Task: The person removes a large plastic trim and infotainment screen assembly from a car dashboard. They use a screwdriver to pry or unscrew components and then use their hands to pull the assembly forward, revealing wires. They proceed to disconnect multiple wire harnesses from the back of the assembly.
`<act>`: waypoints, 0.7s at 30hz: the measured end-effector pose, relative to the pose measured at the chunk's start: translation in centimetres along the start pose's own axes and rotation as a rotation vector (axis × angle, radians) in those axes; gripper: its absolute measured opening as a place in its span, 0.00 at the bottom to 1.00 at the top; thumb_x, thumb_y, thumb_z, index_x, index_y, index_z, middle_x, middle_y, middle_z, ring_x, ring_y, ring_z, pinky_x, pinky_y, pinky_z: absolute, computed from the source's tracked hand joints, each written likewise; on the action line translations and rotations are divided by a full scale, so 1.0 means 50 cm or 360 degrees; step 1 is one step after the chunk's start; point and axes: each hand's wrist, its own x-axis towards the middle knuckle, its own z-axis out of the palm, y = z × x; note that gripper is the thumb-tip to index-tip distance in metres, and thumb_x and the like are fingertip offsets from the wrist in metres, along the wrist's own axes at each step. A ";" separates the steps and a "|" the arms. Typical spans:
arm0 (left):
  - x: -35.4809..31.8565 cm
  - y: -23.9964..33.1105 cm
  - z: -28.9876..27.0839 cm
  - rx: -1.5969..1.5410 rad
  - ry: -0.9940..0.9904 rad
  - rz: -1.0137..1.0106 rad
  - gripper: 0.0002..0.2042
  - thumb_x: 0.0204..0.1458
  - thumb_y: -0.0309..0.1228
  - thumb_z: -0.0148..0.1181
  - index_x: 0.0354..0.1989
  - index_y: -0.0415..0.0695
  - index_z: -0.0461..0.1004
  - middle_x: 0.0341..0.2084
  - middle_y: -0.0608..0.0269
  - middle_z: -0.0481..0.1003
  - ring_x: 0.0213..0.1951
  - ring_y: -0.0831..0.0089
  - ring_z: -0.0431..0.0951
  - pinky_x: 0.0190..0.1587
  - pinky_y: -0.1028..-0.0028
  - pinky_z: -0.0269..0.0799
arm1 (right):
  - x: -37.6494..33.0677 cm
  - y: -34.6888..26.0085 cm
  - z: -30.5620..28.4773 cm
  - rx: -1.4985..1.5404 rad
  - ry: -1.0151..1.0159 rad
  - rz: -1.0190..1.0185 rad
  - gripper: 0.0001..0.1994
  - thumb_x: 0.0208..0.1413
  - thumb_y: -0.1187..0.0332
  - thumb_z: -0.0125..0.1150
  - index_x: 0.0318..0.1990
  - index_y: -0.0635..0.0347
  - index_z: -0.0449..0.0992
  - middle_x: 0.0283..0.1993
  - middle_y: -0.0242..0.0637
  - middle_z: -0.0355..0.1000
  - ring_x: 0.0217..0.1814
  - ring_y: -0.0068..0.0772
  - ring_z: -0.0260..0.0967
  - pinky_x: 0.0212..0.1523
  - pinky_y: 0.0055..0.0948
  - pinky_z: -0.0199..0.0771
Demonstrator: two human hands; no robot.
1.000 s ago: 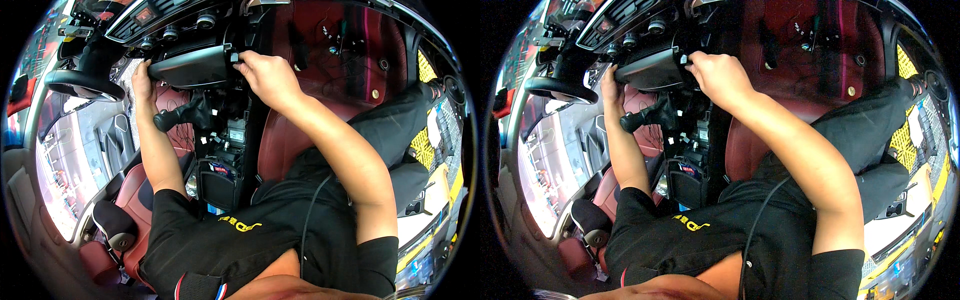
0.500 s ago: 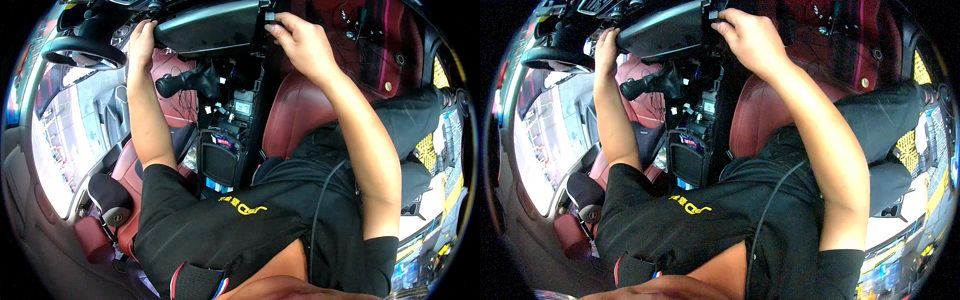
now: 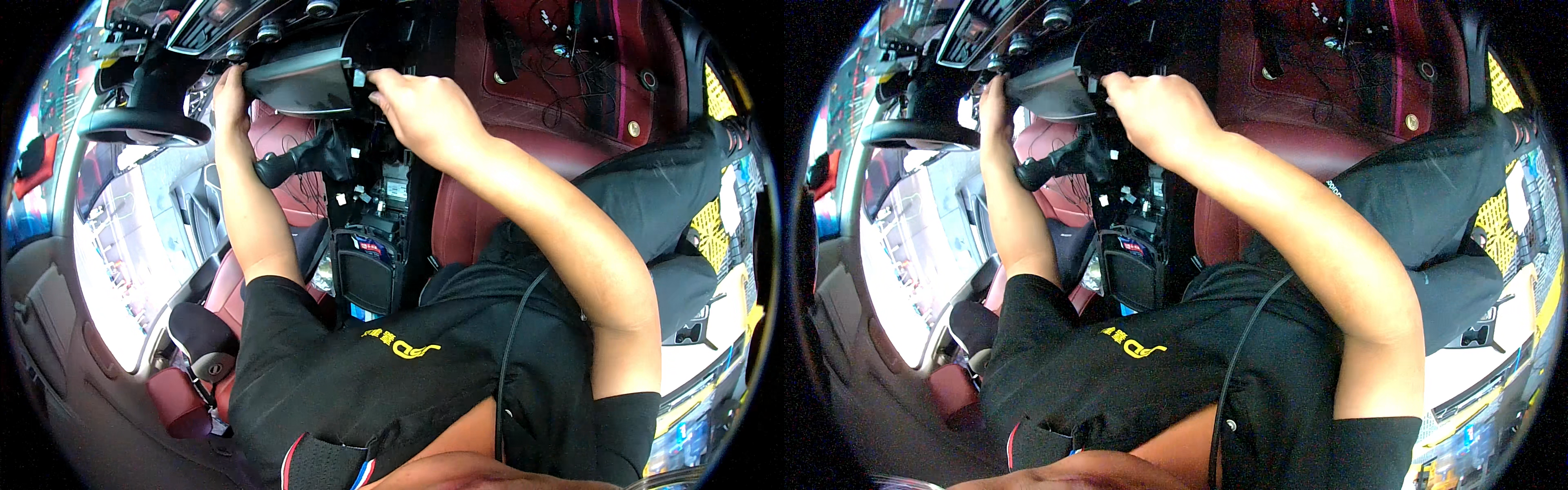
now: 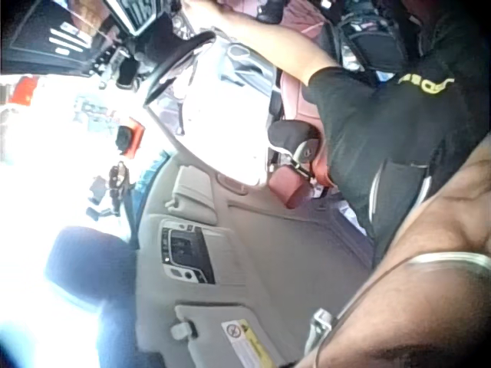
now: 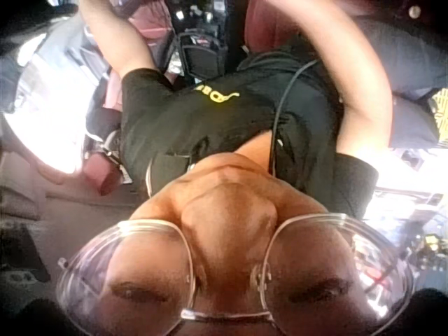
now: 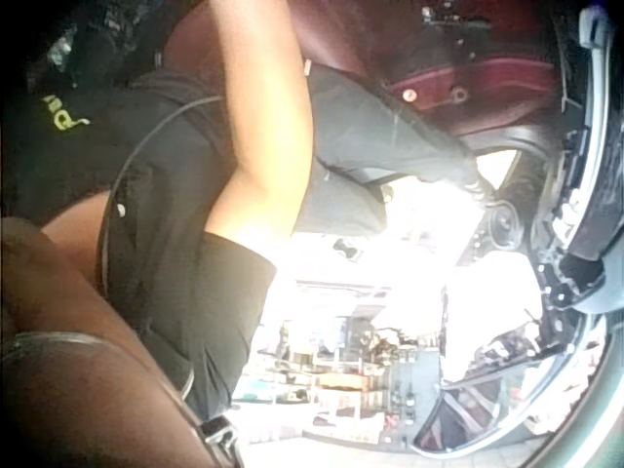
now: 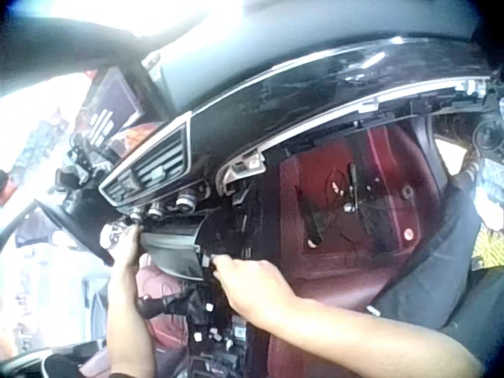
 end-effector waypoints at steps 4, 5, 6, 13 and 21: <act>0.021 -0.019 -0.003 -0.0047 0.0066 -0.0101 0.17 0.60 0.36 0.59 0.49 0.34 0.79 0.38 0.60 0.79 0.37 0.72 0.79 0.40 0.74 0.75 | 0.024 -0.013 -0.008 0.0033 -0.0065 0.0019 0.06 0.55 0.74 0.56 0.40 0.63 0.73 0.32 0.52 0.80 0.35 0.53 0.82 0.34 0.46 0.83; 0.019 -0.019 0.000 -0.0059 0.0080 -0.0128 0.17 0.60 0.36 0.59 0.49 0.34 0.79 0.38 0.60 0.80 0.37 0.72 0.79 0.40 0.74 0.75 | 0.022 -0.014 -0.010 0.0016 -0.0079 0.0009 0.06 0.55 0.75 0.56 0.40 0.63 0.73 0.32 0.53 0.80 0.35 0.53 0.82 0.34 0.46 0.84; 0.017 -0.017 0.000 0.0042 0.0089 -0.0105 0.18 0.60 0.37 0.59 0.50 0.34 0.79 0.38 0.58 0.80 0.37 0.71 0.79 0.40 0.73 0.76 | 0.019 -0.010 -0.014 0.0021 -0.0063 -0.0004 0.06 0.54 0.75 0.56 0.39 0.64 0.73 0.33 0.52 0.80 0.35 0.53 0.82 0.34 0.46 0.84; 0.023 -0.031 -0.027 0.0253 0.0042 0.0194 0.20 0.60 0.37 0.60 0.53 0.31 0.78 0.42 0.58 0.80 0.43 0.70 0.78 0.51 0.73 0.71 | 0.005 0.041 -0.012 0.0085 0.0004 -0.0061 0.10 0.51 0.76 0.59 0.42 0.63 0.74 0.37 0.48 0.80 0.40 0.51 0.81 0.38 0.45 0.83; -0.023 -0.021 0.010 0.0166 0.0128 0.0245 0.20 0.62 0.36 0.60 0.53 0.30 0.76 0.45 0.59 0.79 0.47 0.73 0.74 0.54 0.73 0.67 | -0.015 0.065 0.012 0.0112 0.0221 -0.0306 0.17 0.56 0.75 0.55 0.53 0.64 0.75 0.45 0.46 0.80 0.48 0.46 0.80 0.47 0.41 0.82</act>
